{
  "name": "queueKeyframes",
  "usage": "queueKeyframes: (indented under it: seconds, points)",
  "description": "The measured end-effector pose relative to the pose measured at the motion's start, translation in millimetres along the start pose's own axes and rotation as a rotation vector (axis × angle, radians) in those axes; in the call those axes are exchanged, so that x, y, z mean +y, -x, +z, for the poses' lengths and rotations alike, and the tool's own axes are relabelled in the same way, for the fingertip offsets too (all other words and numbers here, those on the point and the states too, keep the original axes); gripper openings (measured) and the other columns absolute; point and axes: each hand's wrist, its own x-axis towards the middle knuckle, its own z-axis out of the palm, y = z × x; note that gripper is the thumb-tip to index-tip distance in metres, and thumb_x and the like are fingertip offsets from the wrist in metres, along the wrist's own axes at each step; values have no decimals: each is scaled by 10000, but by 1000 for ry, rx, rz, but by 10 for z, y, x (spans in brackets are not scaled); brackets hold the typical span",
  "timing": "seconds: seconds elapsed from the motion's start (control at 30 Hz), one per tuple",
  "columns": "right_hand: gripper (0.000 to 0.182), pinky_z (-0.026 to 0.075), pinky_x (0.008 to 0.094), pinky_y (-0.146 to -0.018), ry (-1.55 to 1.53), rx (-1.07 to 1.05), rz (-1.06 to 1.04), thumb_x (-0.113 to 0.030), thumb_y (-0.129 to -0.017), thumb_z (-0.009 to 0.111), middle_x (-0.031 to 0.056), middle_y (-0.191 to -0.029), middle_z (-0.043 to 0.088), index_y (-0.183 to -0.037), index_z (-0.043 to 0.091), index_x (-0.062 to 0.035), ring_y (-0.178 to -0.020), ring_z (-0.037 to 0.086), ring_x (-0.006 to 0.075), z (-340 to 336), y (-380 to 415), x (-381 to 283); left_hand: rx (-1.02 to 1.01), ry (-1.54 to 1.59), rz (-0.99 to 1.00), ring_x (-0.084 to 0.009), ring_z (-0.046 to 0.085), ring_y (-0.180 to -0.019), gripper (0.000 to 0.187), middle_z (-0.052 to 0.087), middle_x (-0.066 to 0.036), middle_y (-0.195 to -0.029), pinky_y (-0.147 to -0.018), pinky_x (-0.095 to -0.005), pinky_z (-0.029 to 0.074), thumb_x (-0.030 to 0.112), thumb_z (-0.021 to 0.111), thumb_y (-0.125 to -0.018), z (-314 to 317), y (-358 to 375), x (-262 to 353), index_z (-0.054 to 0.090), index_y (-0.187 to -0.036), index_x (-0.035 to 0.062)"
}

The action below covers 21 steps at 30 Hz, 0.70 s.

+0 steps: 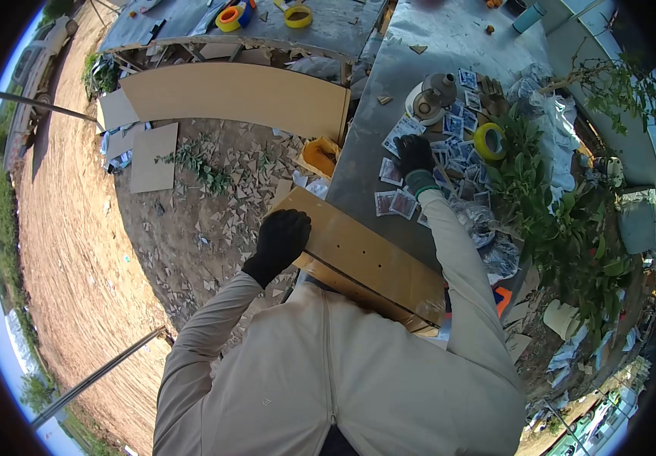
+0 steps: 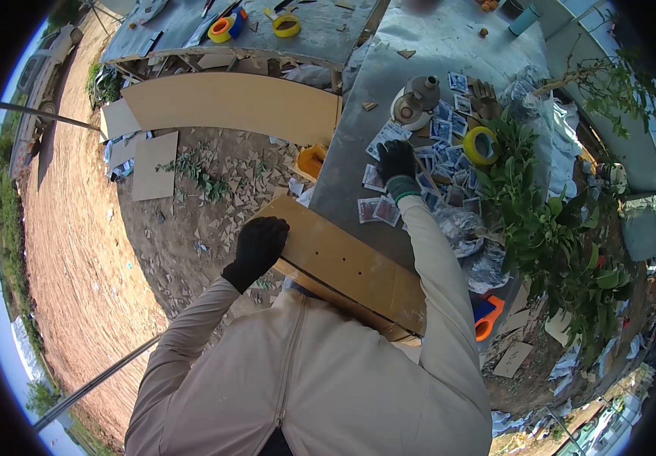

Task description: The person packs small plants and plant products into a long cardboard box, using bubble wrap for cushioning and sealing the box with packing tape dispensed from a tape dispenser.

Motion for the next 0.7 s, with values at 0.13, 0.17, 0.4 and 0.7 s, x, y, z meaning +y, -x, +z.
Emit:
queueKeyframes:
  seconds: [0.13, 0.17, 0.4, 0.7]
  points:
    - [84, 493, 440, -761, 156, -42, 114, -211, -824, 609, 20, -828, 684, -868, 650, -151, -821, 670, 260, 548, -195, -136, -40, 53, -67, -223, 637, -897, 100, 656, -60, -923, -798, -369, 495, 138, 621, -782, -23, -32, 25, 638, -862, 80]
    - [70, 497, 440, -737, 165, -13, 112, -196, -828, 599, 20, -805, 683, -854, 648, -154, -790, 672, 258, 547, -169, -157, -74, 77, -100, -227, 639, -917, 110, 663, -65, -944, -804, -368, 495, 136, 623, -795, -49, -41, 49, 647, -884, 76]
    - [129, 495, 438, -693, -366, 200, 60, -156, -822, 582, 72, -803, 679, -905, 679, -172, -772, 656, 291, -266, 174, -313, 20, 939, -615, -243, 650, -928, 254, 679, -108, -1014, -791, -315, 501, 256, 630, -910, -19, -293, 317, 662, -1049, 45]
    - [333, 497, 331, -834, -1150, 243, 228, -153, -843, 689, 34, -1124, 671, -1174, 674, -119, -1013, 634, 179, -1538, 1659, -1294, -8, 1697, -822, -77, 626, -729, 276, 657, -1, -894, -657, -225, 507, 287, 539, -992, 8, -501, 574, 643, -1057, 40]
